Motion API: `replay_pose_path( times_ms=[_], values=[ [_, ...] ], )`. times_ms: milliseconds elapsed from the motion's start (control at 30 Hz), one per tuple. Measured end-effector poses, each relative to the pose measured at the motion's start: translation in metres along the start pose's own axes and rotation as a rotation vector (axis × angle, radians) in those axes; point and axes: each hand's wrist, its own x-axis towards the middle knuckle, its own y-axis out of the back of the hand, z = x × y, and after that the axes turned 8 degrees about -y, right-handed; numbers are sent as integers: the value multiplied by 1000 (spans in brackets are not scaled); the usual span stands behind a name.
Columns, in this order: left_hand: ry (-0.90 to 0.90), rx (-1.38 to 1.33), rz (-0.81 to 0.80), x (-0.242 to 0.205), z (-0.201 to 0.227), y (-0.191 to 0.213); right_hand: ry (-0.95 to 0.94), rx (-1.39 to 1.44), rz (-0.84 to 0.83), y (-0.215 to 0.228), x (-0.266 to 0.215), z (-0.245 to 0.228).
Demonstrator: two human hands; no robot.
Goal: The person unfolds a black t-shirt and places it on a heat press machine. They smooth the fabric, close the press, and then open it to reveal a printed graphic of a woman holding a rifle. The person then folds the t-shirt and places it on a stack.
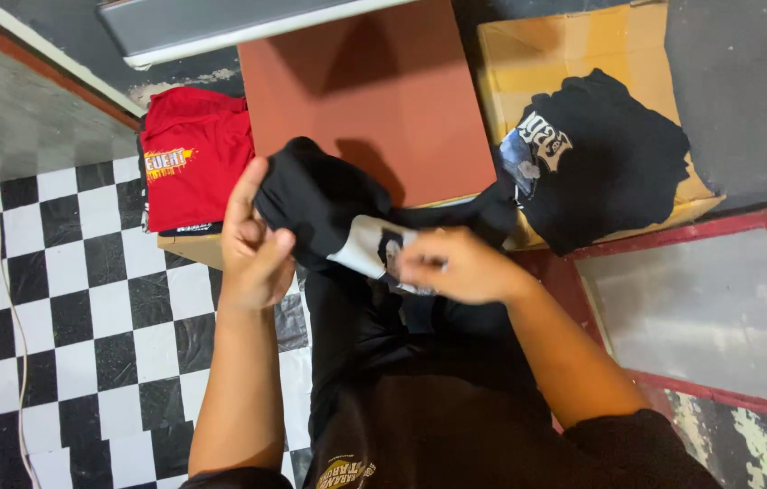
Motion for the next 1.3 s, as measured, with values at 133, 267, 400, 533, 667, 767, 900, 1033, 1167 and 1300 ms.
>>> replay_pose_path(
  times_ms=[133,267,400,533,667,767,900,1033,1167,1300],
  values=[
    [-10,21,-28,-15,9,-9,-194,-100,364,20,28,-15],
    [19,-21,-103,-30,24,-12,37,70,68,15,58,42],
    [7,-18,-159,-43,25,2,-199,93,-293,-2,69,-1],
    [20,1,-67,-36,36,-6,-49,252,-190,-32,69,43],
    [72,201,124,-34,51,5,-193,1012,62,-1,50,9],
    [190,473,144,-35,51,19,-24,1223,71,26,38,-26],
    [273,781,29,-28,41,14,-66,1048,-94,33,33,-45],
    [-127,1077,-344,-4,43,-50,-85,765,-268,14,39,-46],
    [141,898,-334,-2,20,-67,-12,581,-229,9,38,-69],
    [158,716,-41,-11,-5,-48,60,643,-71,18,28,-89]
  ],
)
